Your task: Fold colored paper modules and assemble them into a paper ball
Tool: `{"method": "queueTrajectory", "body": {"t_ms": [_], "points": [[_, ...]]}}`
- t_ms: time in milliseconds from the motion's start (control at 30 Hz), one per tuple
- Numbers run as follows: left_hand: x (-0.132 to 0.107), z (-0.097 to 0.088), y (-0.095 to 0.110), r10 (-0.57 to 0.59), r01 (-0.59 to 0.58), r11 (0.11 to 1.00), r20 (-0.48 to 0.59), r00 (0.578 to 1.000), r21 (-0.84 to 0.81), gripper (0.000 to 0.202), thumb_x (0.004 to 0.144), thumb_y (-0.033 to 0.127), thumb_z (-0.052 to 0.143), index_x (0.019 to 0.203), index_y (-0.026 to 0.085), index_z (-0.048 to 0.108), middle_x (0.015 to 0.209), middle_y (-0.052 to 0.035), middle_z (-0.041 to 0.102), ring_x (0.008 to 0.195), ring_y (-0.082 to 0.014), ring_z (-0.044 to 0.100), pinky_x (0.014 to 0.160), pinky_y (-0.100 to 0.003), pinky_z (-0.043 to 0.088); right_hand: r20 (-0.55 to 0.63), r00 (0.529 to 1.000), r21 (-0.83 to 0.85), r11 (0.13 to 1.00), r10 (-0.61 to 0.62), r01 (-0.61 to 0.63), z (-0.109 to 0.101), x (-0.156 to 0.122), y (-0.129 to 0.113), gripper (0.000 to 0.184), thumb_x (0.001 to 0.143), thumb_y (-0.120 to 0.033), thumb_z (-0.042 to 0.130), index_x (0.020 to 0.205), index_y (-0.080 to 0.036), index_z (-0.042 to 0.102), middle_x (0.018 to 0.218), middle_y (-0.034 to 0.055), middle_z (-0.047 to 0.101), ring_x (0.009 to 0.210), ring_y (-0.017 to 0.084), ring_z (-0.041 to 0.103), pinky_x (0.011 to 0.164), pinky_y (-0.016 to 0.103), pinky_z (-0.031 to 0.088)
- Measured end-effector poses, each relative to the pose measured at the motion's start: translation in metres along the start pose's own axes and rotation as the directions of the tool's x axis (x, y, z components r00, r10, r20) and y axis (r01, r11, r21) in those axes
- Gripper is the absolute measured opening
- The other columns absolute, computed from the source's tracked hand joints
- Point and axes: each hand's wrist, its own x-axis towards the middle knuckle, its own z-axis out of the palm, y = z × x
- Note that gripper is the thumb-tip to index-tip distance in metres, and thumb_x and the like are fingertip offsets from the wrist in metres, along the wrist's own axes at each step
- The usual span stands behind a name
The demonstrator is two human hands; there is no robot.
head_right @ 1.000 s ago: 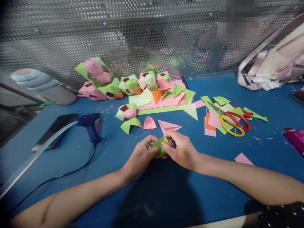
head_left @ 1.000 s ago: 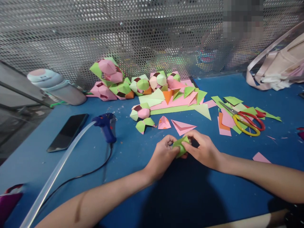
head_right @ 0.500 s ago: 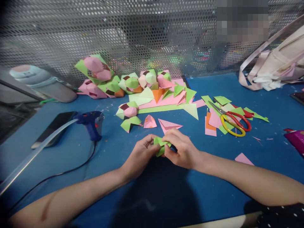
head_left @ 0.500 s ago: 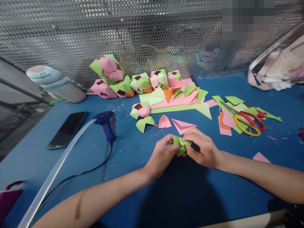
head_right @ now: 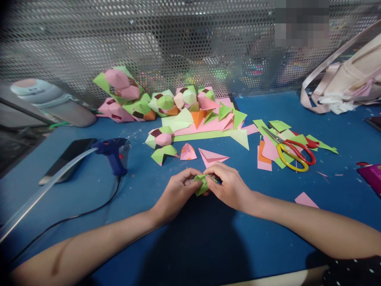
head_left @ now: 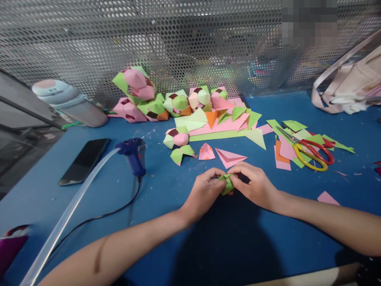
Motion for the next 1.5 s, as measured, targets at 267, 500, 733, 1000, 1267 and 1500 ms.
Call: {"method": "queueTrajectory", "body": {"t_ms": [267, 500, 733, 1000, 1267, 1500], "points": [[0.001, -0.001, -0.001, 0.002, -0.003, 1.0, 0.013, 1.0, 0.027, 0.008, 0.08, 0.021, 0.058, 0.083, 0.014, 0.058, 0.064, -0.0002, 0.067, 0.062, -0.0114, 0.061, 0.061, -0.022, 0.045, -0.029, 1.0, -0.016, 1.0, 0.002, -0.003, 0.0, 0.001, -0.002, 0.01, 0.086, -0.013, 0.053, 0.087, -0.018, 0.061, 0.081, 0.0027, 0.063, 0.074, 0.014, 0.059, 0.068, 0.027, 0.047], [-0.002, -0.005, -0.002, 0.101, -0.099, 0.973, 0.001, 0.995, 0.21, 0.017, 0.083, 0.03, 0.059, 0.089, 0.015, 0.063, 0.07, 0.0002, 0.063, 0.061, -0.01, 0.055, 0.057, -0.02, 0.042, -0.053, 0.999, -0.03, 0.999, 0.011, -0.013, 0.0, 0.003, -0.002, 0.009, 0.085, -0.013, 0.054, 0.083, -0.018, 0.061, 0.075, 0.0013, 0.061, 0.068, 0.013, 0.056, 0.062, 0.025, 0.044], [-0.002, -0.008, -0.003, 0.326, -0.303, 0.879, -0.003, 0.945, 0.368, 0.017, 0.087, 0.029, 0.056, 0.086, 0.018, 0.069, 0.08, -0.0029, 0.068, 0.073, -0.0138, 0.059, 0.068, -0.023, 0.045, -0.056, 0.998, -0.045, 0.999, -0.029, 0.026, -0.001, 0.001, -0.002, 0.008, 0.086, -0.016, 0.054, 0.082, -0.017, 0.061, 0.071, 0.0008, 0.058, 0.064, 0.012, 0.053, 0.062, 0.026, 0.044], [-0.001, -0.009, -0.003, 0.293, -0.277, 0.903, 0.0, 0.956, 0.328, 0.018, 0.087, 0.029, 0.057, 0.087, 0.019, 0.071, 0.081, -0.0025, 0.07, 0.074, -0.0147, 0.06, 0.07, -0.023, 0.047, -0.062, 0.995, -0.053, 0.995, -0.084, 0.08, 0.0, 0.0, 0.001, 0.009, 0.087, -0.014, 0.054, 0.082, -0.018, 0.062, 0.072, 0.0018, 0.06, 0.066, 0.013, 0.054, 0.064, 0.027, 0.045], [-0.001, -0.009, 0.001, 0.251, -0.214, 0.935, -0.1, 0.963, 0.281, 0.015, 0.085, 0.029, 0.059, 0.081, 0.017, 0.069, 0.074, -0.001, 0.067, 0.068, -0.0122, 0.059, 0.065, -0.02, 0.048, -0.049, 0.998, -0.029, 0.999, -0.034, 0.033, -0.004, 0.002, -0.002, 0.007, 0.088, -0.021, 0.056, 0.09, -0.018, 0.062, 0.082, 0.004, 0.065, 0.075, 0.015, 0.059, 0.069, 0.028, 0.048], [0.001, -0.01, -0.001, 0.211, -0.185, 0.955, -0.091, 0.973, 0.231, 0.017, 0.081, 0.03, 0.063, 0.092, 0.018, 0.069, 0.079, -0.0019, 0.07, 0.07, -0.0142, 0.063, 0.066, -0.023, 0.051, -0.049, 0.992, -0.029, 0.993, -0.113, 0.111, -0.004, 0.002, 0.004, 0.013, 0.089, -0.016, 0.053, 0.086, -0.018, 0.065, 0.078, 0.0038, 0.068, 0.072, 0.015, 0.062, 0.068, 0.029, 0.049]]}}
